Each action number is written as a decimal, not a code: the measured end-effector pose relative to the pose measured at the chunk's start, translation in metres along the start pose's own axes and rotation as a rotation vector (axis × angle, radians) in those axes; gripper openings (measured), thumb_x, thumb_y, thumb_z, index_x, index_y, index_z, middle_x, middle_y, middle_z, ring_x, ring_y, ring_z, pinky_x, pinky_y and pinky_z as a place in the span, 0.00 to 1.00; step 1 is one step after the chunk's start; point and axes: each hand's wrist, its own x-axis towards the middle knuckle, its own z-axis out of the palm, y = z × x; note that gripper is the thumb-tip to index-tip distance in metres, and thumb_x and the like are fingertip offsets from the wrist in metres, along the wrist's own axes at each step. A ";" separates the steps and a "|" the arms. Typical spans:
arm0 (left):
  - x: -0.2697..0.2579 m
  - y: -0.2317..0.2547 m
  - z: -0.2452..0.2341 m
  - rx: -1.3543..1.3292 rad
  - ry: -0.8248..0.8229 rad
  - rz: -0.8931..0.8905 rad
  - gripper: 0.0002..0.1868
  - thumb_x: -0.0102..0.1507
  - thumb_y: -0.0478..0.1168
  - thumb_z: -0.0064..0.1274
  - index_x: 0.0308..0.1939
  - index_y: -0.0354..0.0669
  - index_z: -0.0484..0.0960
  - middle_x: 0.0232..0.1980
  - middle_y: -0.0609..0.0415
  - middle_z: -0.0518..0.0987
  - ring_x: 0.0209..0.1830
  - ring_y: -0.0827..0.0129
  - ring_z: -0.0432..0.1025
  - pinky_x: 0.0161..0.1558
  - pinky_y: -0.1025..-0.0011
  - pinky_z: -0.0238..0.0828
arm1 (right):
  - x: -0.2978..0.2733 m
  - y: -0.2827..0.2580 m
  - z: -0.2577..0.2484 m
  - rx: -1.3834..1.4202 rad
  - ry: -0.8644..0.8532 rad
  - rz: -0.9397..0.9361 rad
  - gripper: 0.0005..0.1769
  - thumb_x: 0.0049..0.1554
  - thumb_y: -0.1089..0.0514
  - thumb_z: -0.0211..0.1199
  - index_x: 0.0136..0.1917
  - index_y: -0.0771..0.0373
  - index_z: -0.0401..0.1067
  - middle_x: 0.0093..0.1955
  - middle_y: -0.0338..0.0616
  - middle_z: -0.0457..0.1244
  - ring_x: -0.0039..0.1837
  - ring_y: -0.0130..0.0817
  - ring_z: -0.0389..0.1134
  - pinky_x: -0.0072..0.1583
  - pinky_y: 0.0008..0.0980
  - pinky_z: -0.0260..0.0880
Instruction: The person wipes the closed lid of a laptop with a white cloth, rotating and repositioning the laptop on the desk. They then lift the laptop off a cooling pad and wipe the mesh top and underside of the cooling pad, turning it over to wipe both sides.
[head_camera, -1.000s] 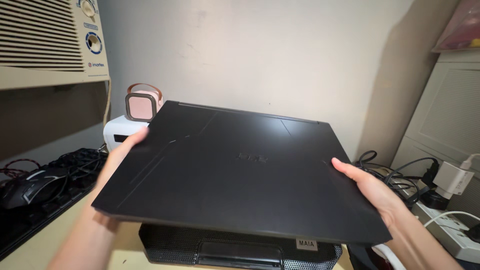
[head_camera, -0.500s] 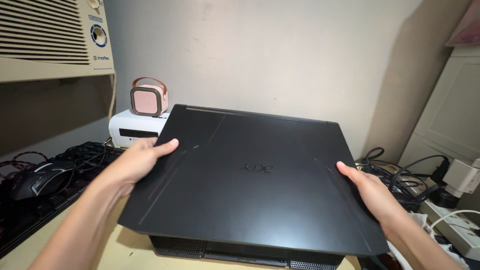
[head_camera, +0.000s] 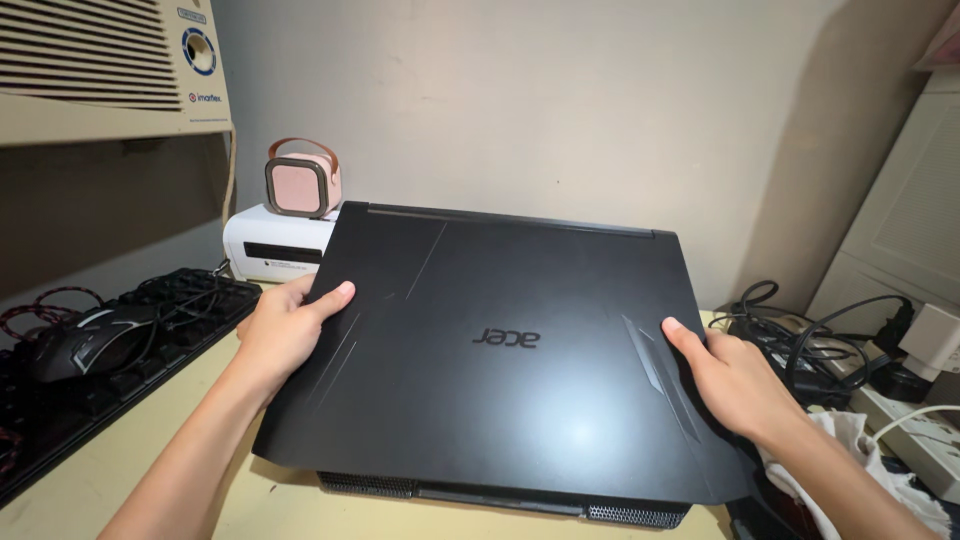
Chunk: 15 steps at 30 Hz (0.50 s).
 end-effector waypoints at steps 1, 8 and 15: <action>-0.001 0.000 0.000 0.037 0.018 -0.016 0.20 0.64 0.48 0.55 0.57 0.44 0.85 0.41 0.51 0.87 0.34 0.71 0.80 0.39 0.75 0.75 | -0.001 0.000 0.000 -0.015 0.007 -0.025 0.45 0.61 0.29 0.47 0.58 0.76 0.77 0.52 0.67 0.72 0.57 0.55 0.73 0.62 0.43 0.70; -0.002 -0.007 0.004 -0.043 -0.092 -0.007 0.19 0.66 0.45 0.52 0.56 0.39 0.85 0.40 0.48 0.87 0.32 0.68 0.79 0.36 0.70 0.77 | -0.007 0.000 0.002 -0.151 0.001 -0.017 0.45 0.60 0.27 0.44 0.56 0.71 0.78 0.52 0.65 0.72 0.58 0.57 0.73 0.63 0.47 0.68; 0.002 -0.014 0.005 -0.095 -0.105 -0.049 0.19 0.66 0.44 0.51 0.55 0.35 0.84 0.41 0.47 0.86 0.32 0.67 0.78 0.34 0.67 0.77 | -0.005 0.001 0.002 -0.231 0.027 -0.046 0.47 0.61 0.26 0.42 0.52 0.73 0.78 0.51 0.66 0.71 0.57 0.59 0.72 0.62 0.48 0.69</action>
